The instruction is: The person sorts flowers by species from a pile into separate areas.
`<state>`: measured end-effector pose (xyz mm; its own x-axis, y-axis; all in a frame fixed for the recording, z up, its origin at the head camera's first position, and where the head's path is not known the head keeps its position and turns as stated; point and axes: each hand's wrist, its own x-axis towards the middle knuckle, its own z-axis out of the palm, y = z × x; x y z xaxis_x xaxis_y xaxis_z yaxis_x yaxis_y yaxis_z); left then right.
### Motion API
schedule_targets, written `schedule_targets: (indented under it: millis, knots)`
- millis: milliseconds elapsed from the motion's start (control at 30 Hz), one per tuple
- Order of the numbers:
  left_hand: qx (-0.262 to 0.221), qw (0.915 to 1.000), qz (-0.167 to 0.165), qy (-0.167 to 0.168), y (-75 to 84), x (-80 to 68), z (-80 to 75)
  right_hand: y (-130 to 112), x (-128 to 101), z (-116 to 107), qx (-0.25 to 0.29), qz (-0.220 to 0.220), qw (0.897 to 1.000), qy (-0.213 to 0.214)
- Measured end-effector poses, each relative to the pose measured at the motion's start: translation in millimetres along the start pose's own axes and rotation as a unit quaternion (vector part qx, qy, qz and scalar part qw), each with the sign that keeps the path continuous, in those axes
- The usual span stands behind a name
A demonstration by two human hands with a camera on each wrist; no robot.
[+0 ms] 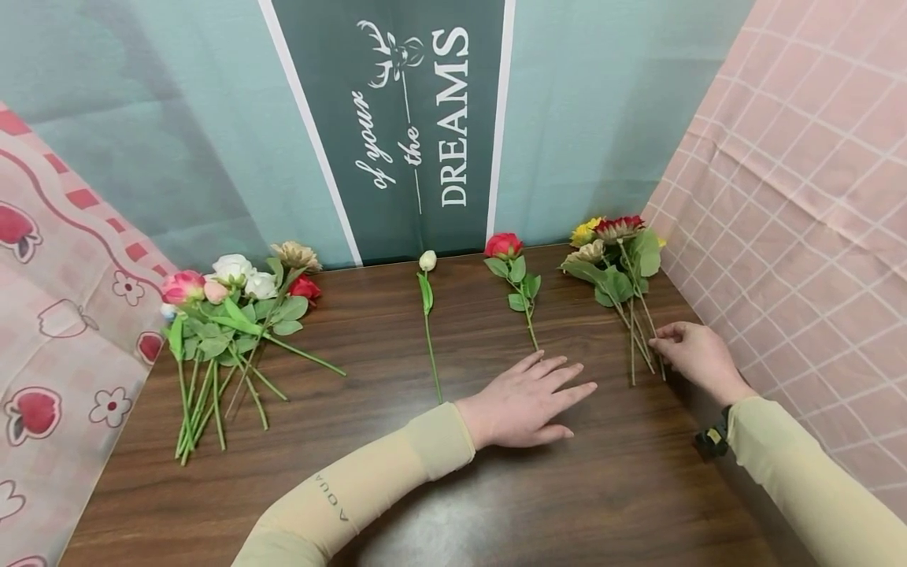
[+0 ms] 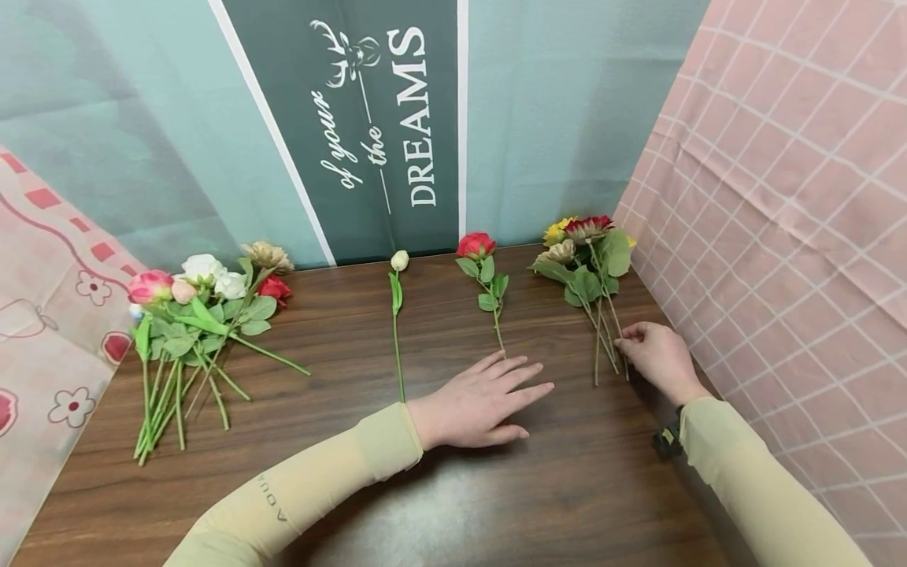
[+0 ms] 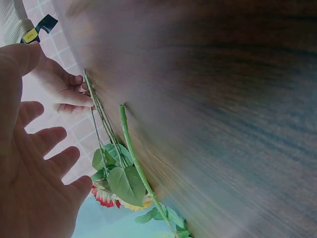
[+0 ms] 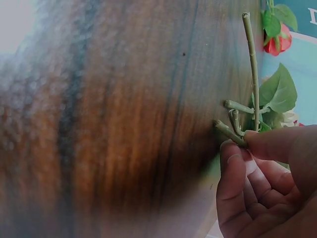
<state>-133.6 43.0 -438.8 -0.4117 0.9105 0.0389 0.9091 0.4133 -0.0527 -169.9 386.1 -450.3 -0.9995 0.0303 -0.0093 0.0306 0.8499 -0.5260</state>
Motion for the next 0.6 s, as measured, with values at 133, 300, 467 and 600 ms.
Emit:
schedule_targets:
  millis: [133,300,467,600]
  knots:
    - [-0.005,1.0000,-0.003,-0.001,-1.0,-2.2,0.6,-0.5,-0.3,0.2,0.001,0.001,1.000,-0.002]
    - [-0.010,0.9999,-0.005,-0.004,-3.5,-3.8,0.7,-1.0,-0.4,-1.1,-0.010,-0.004,1.000,0.011]
    - [-0.015,0.9998,-0.013,-0.002,-10.1,-9.0,0.3,-9.3,-0.3,-1.3,-0.017,-0.016,0.998,0.054]
    - [-0.028,0.9992,-0.029,0.007,-22.7,-19.7,0.4,-25.9,0.2,1.8,-0.014,-0.043,0.996,0.081]
